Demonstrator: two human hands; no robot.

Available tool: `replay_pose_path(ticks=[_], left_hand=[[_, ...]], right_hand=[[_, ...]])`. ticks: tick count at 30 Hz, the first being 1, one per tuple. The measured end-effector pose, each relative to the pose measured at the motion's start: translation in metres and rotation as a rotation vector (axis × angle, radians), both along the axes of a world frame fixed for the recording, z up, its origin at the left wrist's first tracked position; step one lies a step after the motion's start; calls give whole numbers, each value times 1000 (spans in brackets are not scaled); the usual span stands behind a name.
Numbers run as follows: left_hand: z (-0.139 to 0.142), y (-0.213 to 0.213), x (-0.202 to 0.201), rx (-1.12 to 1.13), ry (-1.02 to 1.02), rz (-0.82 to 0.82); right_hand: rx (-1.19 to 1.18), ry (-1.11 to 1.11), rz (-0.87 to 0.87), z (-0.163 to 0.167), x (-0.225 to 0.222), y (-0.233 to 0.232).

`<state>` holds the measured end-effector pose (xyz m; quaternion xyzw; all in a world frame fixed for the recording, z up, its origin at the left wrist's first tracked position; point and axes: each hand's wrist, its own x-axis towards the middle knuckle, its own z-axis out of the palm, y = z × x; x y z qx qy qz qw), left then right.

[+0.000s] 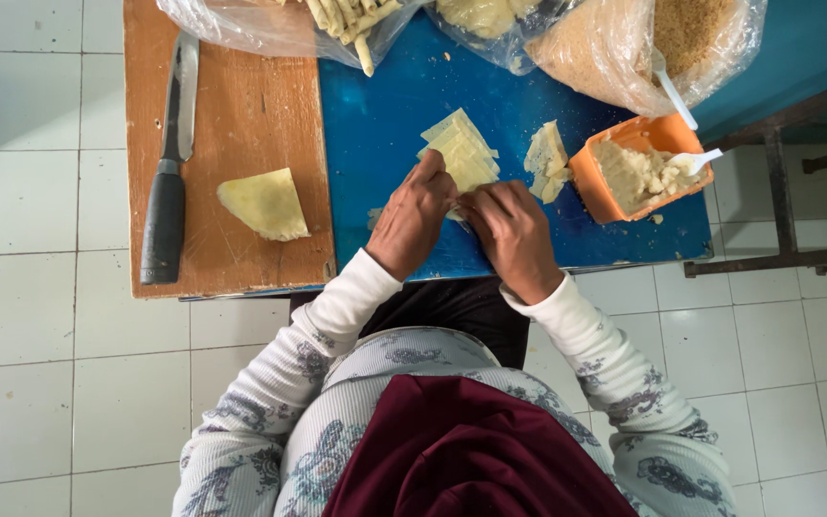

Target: The person sits at a blue table and folds thin dough pieces over a filling, then rolls and shapes them into small cylinders by hand, placing each finished piece in rows on the table. They work through a pile of dough pieces one at a time, occasionally reaching into an orange container of dough.

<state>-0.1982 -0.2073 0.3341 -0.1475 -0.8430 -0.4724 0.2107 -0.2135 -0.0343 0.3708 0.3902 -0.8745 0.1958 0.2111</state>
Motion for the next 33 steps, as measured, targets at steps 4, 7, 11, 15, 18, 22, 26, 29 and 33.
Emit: replay_pose_path(ticks=[4,7,11,15,18,22,26,29,33], left_hand=[[1,-2,18,24,11,62],[0,-1,37,30,-34,76],[-6,4,46,-146,27,107],[-10,5,45,-388,67,121],[-11,6,45,-469,101,128],[-11,7,44,-477,123,122],[-9,9,44,-540,118,131],[-6,8,44,-530,114,121],[-1,5,45,-494,128,119]], right_hand=[[90,80,-43,-2,7,-1],[145,99,-98,-3,17,0],[276,144,-166,-7,15,-1],[349,132,-201,-10,-8,-6],[411,183,-187,-5,-32,-9],[257,-17,-90,6,-46,-5],[94,-164,74,0,-51,-4],[-25,-173,153,-3,-71,-5],[-93,-439,80,19,-116,-3]])
